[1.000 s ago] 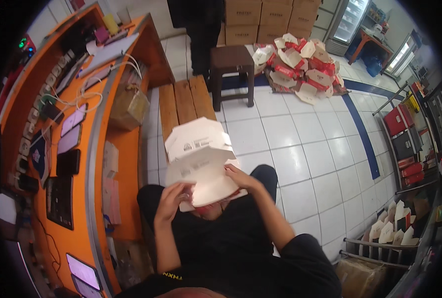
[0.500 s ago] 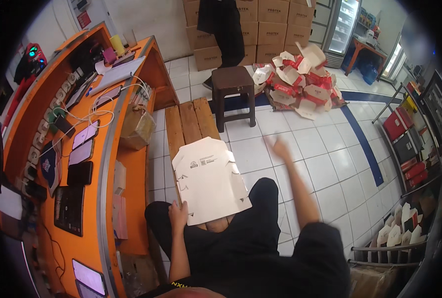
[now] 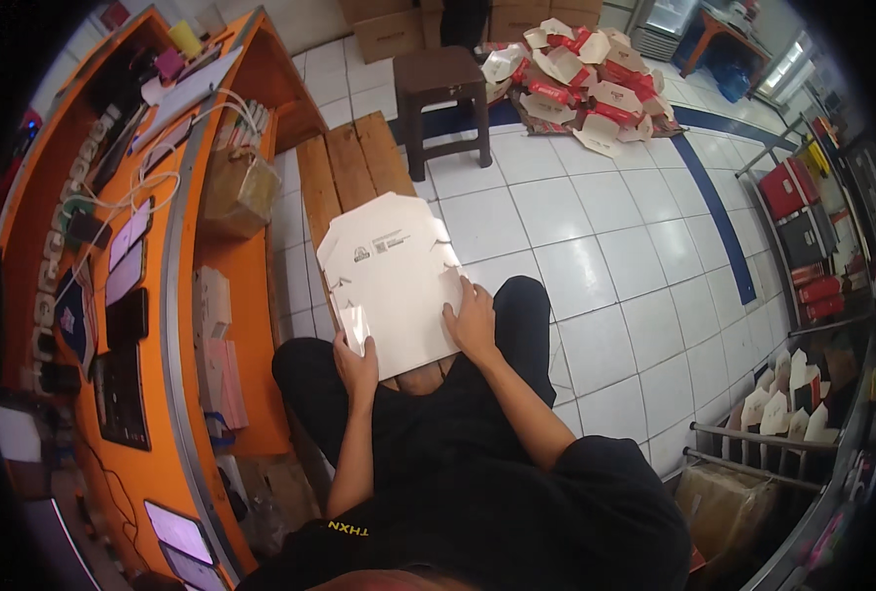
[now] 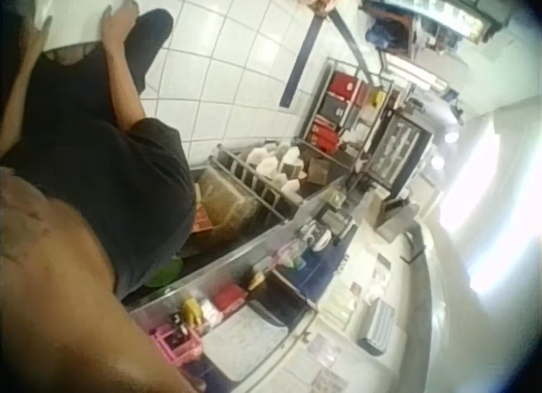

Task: The person assembles cardboard food boxes by hand while sitting, folding the edges and securing them to form the box structure before placing the finished boxes aside.

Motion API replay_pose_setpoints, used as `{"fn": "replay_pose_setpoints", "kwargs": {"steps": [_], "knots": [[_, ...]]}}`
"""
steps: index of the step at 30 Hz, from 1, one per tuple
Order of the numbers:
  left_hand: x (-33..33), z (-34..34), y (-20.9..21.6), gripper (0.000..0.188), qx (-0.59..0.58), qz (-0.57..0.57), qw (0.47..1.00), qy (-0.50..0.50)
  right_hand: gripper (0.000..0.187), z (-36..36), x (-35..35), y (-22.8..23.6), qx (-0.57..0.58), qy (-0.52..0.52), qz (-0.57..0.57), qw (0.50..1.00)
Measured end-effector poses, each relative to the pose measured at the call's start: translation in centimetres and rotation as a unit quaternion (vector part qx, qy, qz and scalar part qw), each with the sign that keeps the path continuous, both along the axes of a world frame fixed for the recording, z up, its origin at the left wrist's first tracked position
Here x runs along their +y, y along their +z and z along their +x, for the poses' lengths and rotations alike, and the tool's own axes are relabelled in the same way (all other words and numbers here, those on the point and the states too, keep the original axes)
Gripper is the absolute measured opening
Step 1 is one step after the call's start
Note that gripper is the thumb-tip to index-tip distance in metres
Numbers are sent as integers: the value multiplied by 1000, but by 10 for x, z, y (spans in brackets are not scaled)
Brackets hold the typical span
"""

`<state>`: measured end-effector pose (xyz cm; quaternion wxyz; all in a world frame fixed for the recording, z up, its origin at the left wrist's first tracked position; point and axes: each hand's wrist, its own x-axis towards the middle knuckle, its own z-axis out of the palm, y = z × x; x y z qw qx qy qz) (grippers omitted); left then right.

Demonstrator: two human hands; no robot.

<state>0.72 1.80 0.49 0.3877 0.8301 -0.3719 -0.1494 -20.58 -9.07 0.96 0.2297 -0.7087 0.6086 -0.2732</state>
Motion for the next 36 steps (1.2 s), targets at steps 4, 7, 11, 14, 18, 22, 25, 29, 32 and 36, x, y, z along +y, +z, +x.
{"fn": "replay_pose_setpoints", "kwargs": {"steps": [4, 7, 11, 14, 18, 22, 25, 29, 32, 36], "knots": [[1, 19, -4, 39, 60, -80, 993, 55, 50, 18, -1, 10, -46, 53, -28, 997], [-2, 17, 11, 40, 60, -61, 995, 43, 50, 19, 5, 11, -60, 36, 30, 997], [-1, 22, -5, 48, -5, 17, 999, 29, 51, 6, -7, -2, 5, -9, 10, 1000], [-3, 18, -12, 64, -43, 41, 998, 9, 51, 5, -12, -16, 50, -26, -27, 998], [-14, -3, -5, 74, -125, 65, 990, -16, 52, 4, -28, -21, 36, -58, 16, 998], [-14, 1, -3, 80, -88, 38, 995, -25, 54, 10, -26, -24, 88, -39, 4, 995], [-15, 4, -9, 79, -106, -1, 994, -18, 55, 8, -24, -31, 91, -43, -5, 995], [-16, 7, 4, 68, -19, -15, 1000, 6, 58, 8, -26, -29, 16, -51, -2, 999], [-11, 10, 3, 66, -18, -20, 1000, 4, 59, 9, -26, -33, 15, -41, -1, 999], [-8, 2, 4, 63, -54, -35, 998, -27, 62, 8, -27, -33, 5, -52, 27, 998]]}}
